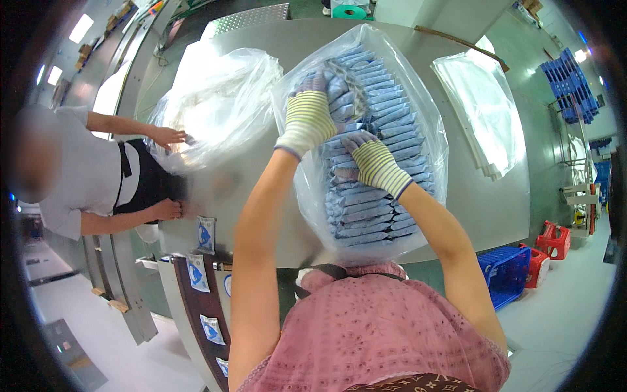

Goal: The person organizes blue packaged items inside a large plastic bag on a metal table and then prepares a second large bag for additional items.

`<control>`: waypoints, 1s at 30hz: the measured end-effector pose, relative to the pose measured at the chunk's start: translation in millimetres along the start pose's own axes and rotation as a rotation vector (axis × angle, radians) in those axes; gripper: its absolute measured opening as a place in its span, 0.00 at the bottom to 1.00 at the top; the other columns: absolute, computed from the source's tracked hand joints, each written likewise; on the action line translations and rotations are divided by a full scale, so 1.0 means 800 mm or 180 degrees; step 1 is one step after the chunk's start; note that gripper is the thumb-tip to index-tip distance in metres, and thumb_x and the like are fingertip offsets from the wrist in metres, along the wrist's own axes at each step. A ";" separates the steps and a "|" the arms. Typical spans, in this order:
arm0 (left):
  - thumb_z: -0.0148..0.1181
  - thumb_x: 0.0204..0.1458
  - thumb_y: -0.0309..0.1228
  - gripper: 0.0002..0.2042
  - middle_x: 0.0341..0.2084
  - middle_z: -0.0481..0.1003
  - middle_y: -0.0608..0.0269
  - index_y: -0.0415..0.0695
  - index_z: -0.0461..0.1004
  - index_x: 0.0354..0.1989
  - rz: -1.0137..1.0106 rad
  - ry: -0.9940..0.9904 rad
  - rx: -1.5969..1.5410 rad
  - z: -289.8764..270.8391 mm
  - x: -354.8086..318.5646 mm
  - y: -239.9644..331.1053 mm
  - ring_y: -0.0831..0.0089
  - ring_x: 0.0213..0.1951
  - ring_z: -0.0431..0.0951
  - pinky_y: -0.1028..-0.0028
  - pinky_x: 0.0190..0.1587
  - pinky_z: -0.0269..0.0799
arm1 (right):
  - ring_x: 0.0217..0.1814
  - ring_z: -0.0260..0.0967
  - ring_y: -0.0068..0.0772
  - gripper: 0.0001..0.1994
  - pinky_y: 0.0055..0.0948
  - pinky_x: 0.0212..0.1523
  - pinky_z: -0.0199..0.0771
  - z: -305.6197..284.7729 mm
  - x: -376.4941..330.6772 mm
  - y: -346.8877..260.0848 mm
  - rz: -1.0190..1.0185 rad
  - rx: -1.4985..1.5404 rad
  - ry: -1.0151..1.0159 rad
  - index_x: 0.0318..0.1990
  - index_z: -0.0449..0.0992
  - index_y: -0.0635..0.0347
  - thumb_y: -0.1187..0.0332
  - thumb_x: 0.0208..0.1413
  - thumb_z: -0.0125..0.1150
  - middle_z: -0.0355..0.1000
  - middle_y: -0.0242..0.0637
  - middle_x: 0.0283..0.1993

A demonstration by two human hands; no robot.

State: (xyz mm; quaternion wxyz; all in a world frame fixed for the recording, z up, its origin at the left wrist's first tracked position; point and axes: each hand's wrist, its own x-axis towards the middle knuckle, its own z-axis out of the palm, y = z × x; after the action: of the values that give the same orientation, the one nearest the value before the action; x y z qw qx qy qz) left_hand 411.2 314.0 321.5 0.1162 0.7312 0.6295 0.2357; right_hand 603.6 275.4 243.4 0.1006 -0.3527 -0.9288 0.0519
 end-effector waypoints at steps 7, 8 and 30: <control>0.74 0.26 0.47 0.55 0.53 0.66 0.45 0.40 0.51 0.66 0.0607 -0.0887 0.0435 0.082 0.012 -0.004 0.46 0.57 0.65 0.51 0.61 0.57 | 0.50 0.65 0.49 0.19 0.44 0.57 0.62 -0.024 0.027 0.033 0.0012 0.0947 0.1192 0.46 0.69 0.58 0.57 0.52 0.61 0.69 0.43 0.46; 0.71 0.32 0.47 0.49 0.52 0.67 0.41 0.42 0.55 0.65 0.0630 -0.0783 0.0175 0.086 0.010 -0.012 0.46 0.55 0.67 0.50 0.61 0.58 | 0.55 0.64 0.48 0.24 0.41 0.61 0.58 -0.032 0.048 0.042 -0.0046 0.0785 0.1472 0.53 0.66 0.59 0.55 0.54 0.59 0.68 0.45 0.52; 0.53 0.57 0.44 0.27 0.53 0.70 0.45 0.38 0.64 0.59 -0.1111 0.1050 -0.2939 0.102 -0.047 -0.106 0.55 0.54 0.71 0.64 0.56 0.65 | 0.62 0.61 0.48 0.34 0.46 0.65 0.52 0.028 0.102 0.044 0.0280 -0.0238 0.0083 0.56 0.69 0.64 0.41 0.55 0.51 0.67 0.50 0.57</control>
State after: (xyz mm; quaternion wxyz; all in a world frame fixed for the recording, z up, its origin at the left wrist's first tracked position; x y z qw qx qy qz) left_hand 374.2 303.4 204.0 0.3635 0.4410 0.5825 0.5781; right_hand 562.1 355.4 227.6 0.0971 -0.3974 -0.9123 0.0169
